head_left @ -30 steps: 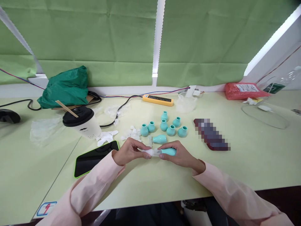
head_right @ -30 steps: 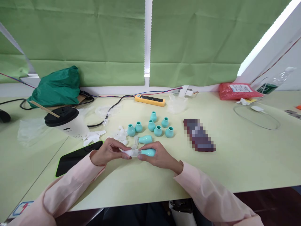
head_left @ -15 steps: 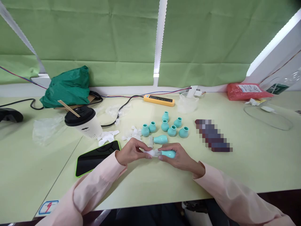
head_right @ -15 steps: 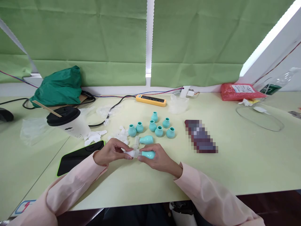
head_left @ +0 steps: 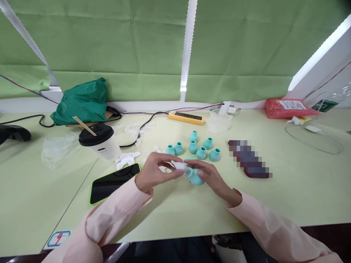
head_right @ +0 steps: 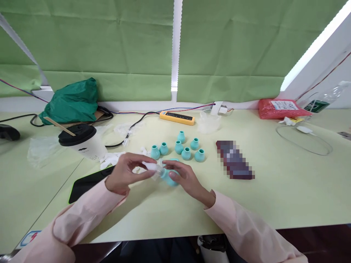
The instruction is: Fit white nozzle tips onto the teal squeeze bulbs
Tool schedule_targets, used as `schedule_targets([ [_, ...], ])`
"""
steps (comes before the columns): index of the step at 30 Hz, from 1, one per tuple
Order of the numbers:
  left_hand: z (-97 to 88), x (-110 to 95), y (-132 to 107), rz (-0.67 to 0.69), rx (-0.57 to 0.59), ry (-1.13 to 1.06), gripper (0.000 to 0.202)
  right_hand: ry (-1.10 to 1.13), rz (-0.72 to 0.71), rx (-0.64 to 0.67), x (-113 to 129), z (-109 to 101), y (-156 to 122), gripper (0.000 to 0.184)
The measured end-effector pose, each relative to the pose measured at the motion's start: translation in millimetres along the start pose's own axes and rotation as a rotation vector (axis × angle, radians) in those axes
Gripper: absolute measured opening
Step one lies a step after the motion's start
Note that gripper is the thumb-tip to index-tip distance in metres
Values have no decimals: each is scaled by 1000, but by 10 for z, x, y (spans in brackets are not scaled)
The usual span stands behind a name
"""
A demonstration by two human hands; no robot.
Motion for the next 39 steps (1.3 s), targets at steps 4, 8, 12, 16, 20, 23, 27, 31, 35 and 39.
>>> schedule_targets([
  [4,-702,-176,137,111,-421,76,14,68,-99,-123,58,-167,6,33],
  [8,-1102,-149,338,213,-636,382,15,-159,-174,-200,127,-204,-26,23],
  [12,-1016,212,656,164,-511,657,18,-665,-336,-248,216,-169,-50,18],
  [16,-846,667,869,4,-254,768,23,-1125,-365,-211,90,-106,4,27],
  [20,-840,850,898,-73,-177,811,33,-1395,-295,-82,-95,-16,71,35],
  [23,-844,746,830,-60,-240,868,49,-1470,-262,-24,-161,25,90,33],
  [27,-625,229,520,233,-402,961,37,-1476,-237,-50,-176,-7,96,29],
  [31,-11,208,216,309,123,1055,21,-1427,-205,-114,-159,-66,89,28],
  [35,195,416,-5,230,392,1061,16,-1382,-255,-188,-63,-17,48,30],
  [39,220,520,-54,212,423,1103,17,-1363,-446,-5,2,345,-29,39],
])
Point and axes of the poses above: each hand's wrist, its own y-axis towards the middle knuckle, its own z-axis out of the palm, x = y × z, the point moved 8 cm from there along y, towards the middle knuckle, and after that the axes turned 1 degree about y, right-handed, at the moved point
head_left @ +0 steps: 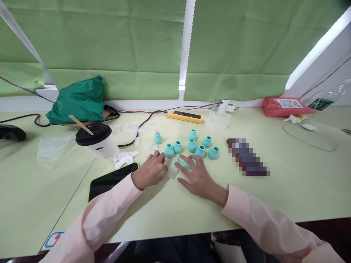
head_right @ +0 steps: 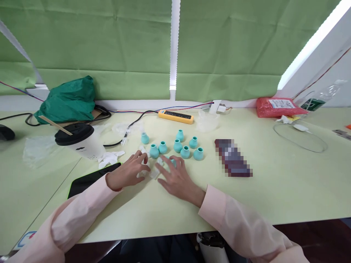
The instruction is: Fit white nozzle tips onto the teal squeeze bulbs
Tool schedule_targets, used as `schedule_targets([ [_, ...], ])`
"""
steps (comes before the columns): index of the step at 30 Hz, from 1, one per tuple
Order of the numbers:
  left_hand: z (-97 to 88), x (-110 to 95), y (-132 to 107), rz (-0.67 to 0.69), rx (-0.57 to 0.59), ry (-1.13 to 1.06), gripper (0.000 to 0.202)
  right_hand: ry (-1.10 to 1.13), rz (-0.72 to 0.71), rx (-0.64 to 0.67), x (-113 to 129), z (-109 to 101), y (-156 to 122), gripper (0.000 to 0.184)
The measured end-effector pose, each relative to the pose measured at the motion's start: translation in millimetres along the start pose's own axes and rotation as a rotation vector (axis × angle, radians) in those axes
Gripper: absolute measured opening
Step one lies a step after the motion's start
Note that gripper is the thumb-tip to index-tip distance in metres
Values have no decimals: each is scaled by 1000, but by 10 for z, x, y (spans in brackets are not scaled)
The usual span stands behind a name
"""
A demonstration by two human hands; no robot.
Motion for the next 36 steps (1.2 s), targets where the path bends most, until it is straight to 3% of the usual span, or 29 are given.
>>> schedule_targets([
  [3,32,4,6,-22,-5,26,13,-4,-130,97,217,101,5,40],
  [10,17,75,31,17,-97,-160,14,-37,-40,123,115,209,4,19],
  [13,-79,114,16,24,-199,-409,16,-15,4,126,57,156,3,23],
  [16,-124,152,-16,-70,-272,-738,17,-29,50,144,7,109,-2,29],
  [20,15,125,-20,-223,-252,-1216,17,-93,32,170,15,119,-24,25],
  [23,131,135,-16,-315,-264,-1445,20,-91,4,163,40,132,-54,23],
  [30,248,219,-71,-443,-316,-1464,19,-9,-86,108,37,165,-112,29],
  [33,275,202,-73,-449,-351,-1430,20,147,-6,-10,-70,103,-92,21],
  [36,284,156,-67,-423,-387,-1380,19,393,169,-153,-216,-15,-78,12],
])
Point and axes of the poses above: each hand's wrist, its own y-axis towards the middle knuckle, its own z-axis out of the palm, x = y × z, the point moved 8 cm from there along y, towards the middle knuckle, and after that the axes turned 1 degree about y, right-handed, at the moved point
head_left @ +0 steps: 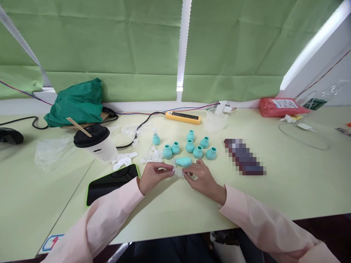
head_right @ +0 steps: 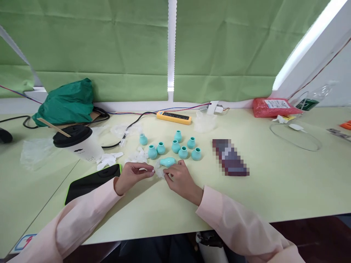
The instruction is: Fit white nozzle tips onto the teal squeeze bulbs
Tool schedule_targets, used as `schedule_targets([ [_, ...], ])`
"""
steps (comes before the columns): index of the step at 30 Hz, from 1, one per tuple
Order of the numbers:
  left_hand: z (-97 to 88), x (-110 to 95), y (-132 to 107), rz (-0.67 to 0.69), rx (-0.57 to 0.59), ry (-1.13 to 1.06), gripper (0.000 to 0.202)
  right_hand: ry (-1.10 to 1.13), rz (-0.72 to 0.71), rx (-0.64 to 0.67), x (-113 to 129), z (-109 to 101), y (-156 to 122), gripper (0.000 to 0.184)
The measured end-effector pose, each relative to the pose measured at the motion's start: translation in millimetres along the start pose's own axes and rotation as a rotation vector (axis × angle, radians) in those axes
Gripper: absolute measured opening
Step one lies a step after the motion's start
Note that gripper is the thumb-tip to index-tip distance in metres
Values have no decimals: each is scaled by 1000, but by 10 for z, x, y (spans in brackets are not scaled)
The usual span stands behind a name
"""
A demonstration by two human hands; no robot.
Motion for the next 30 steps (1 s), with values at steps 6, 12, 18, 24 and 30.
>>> schedule_targets([
  [6,81,-227,-90,264,10,143,9,357,325,-43,-86,-89,1,7],
  [12,140,-370,-157,408,22,303,10,636,523,55,-183,50,-54,8],
  [18,190,-496,-276,683,-19,543,18,892,685,118,-246,170,-86,5],
  [24,290,-529,-417,976,-14,829,30,1022,774,173,-252,233,-121,10],
  [30,330,-549,-410,932,52,722,37,1134,765,176,-267,269,-132,11],
])
Point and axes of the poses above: each hand's wrist, its own y-axis towards the middle knuckle, its own z-axis out of the palm, x = y × z, the point moved 8 cm from there along y, towards the middle knuckle, and after that the axes turned 1 degree about y, right-handed, at the moved point
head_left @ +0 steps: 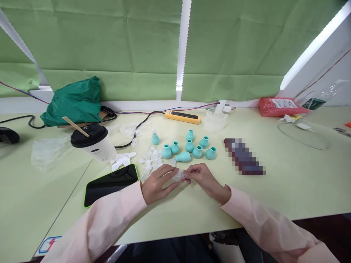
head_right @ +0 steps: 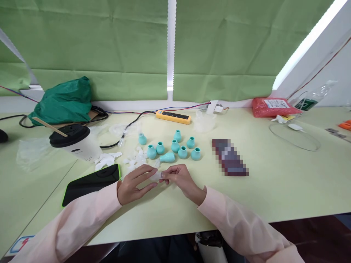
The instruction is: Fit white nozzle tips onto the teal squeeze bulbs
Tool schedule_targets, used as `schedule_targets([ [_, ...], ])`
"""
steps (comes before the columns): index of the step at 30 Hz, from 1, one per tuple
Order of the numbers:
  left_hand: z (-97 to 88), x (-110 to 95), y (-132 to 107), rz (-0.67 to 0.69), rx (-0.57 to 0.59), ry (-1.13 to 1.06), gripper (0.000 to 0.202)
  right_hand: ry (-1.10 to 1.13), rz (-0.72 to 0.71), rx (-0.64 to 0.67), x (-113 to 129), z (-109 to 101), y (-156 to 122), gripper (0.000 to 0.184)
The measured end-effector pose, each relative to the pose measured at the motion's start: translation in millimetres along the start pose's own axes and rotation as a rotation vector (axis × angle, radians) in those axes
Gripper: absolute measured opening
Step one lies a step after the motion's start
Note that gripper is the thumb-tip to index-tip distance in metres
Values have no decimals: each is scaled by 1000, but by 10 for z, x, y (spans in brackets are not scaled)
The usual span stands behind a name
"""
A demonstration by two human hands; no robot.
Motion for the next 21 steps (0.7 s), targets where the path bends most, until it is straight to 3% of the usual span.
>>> schedule_targets([
  [7,-70,-49,-24,31,-113,69,30,4,5,76,-34,88,1,15],
  [9,-85,8,-8,-57,-101,20,25,-60,-7,118,-8,135,-6,18],
  [11,-80,128,4,-233,-69,-76,22,-164,-67,118,52,132,-4,22],
  [14,-59,307,-23,-497,-62,-242,22,-439,-365,-87,292,-28,-22,20],
  [17,-19,418,-71,-642,-81,-356,22,-867,-726,-252,496,-44,-125,22],
  [19,32,473,-113,-710,-65,-406,21,-1154,-801,-229,459,35,-108,28],
  [21,88,517,-160,-771,-35,-454,21,-1364,-766,-178,362,80,-39,33],
])
Point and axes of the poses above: each hand's wrist, its own y-axis towards the middle knuckle, its own z-axis out of the palm, x = y × z, the point moved 8 cm from there along y, towards the middle knuckle, and after that the axes turned 1 degree about y, right-handed, at the moved point
